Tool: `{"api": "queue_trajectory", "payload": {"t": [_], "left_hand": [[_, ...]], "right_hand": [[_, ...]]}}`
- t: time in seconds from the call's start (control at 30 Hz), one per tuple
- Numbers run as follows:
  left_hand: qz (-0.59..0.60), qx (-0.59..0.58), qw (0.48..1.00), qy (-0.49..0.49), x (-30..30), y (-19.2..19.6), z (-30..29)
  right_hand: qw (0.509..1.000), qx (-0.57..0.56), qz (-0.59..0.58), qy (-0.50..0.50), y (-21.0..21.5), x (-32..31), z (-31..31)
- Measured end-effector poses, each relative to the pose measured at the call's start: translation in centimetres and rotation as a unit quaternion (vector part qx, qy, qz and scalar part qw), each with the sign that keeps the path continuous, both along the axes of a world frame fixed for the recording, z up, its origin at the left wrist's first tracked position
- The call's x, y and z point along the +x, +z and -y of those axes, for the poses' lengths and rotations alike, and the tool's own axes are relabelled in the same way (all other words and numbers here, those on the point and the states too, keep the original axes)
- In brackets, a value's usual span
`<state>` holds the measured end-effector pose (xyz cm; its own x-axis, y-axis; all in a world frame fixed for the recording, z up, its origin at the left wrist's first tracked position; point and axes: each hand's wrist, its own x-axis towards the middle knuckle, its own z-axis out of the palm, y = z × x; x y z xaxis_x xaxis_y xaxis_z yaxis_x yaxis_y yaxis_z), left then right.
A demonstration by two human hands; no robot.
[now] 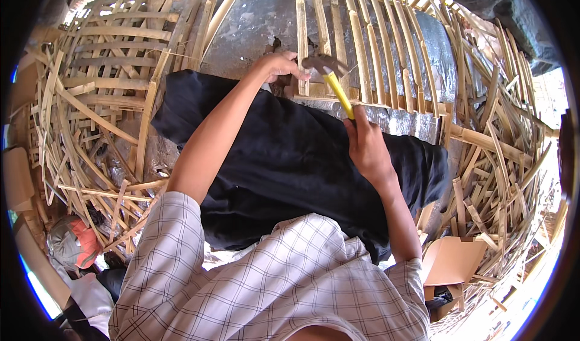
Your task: The person hammers thin bamboo strips onto a wooden frame by hand using a hammer while sitting on a ground covered in bamboo shavings.
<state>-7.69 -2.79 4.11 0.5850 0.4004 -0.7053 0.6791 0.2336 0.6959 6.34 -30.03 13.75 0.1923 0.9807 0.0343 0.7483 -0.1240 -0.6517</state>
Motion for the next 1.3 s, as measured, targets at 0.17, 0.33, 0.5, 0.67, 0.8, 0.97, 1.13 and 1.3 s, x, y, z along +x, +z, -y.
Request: {"api": "queue_trajectory", "payload": {"t": [0.17, 0.33, 0.5, 0.67, 0.8, 0.97, 1.13, 1.3], "left_hand": [[0.045, -0.028, 0.998, 0.029, -4.0, -4.9, -3.9], [0.014, -0.013, 0.999, 0.031, -1.6, 2.0, 0.0], [0.031, -0.014, 0.999, 0.025, -2.5, 1.8, -0.3], [0.015, -0.006, 0.999, 0.03, -1.9, 0.4, -0.7], [0.032, -0.011, 0.999, 0.018, -2.3, 0.0, -1.2], [0.007, -0.009, 1.0, 0.026, -1.6, 0.1, -0.8], [0.016, 0.023, 0.999, 0.022, -2.5, -1.2, -1.3], [-0.008, 0.023, 0.999, 0.043, -1.4, -0.5, -0.4]], "right_hand": [[0.999, 0.004, 0.027, 0.042, 1.1, -1.4, -1.8], [1.0, 0.022, 0.007, 0.001, 0.4, -0.9, -0.7], [0.999, -0.008, 0.05, 0.015, 0.5, -0.2, -1.3], [0.999, 0.039, 0.0, -0.035, 0.0, -1.1, -1.1], [0.997, -0.023, 0.068, 0.023, 0.0, -0.1, -1.0], [0.996, 0.079, 0.021, -0.029, 0.7, -0.8, -1.2], [0.997, -0.006, 0.075, 0.03, -0.4, -0.3, -1.0], [0.997, 0.04, 0.04, -0.045, 1.2, -0.8, -1.3]]}}
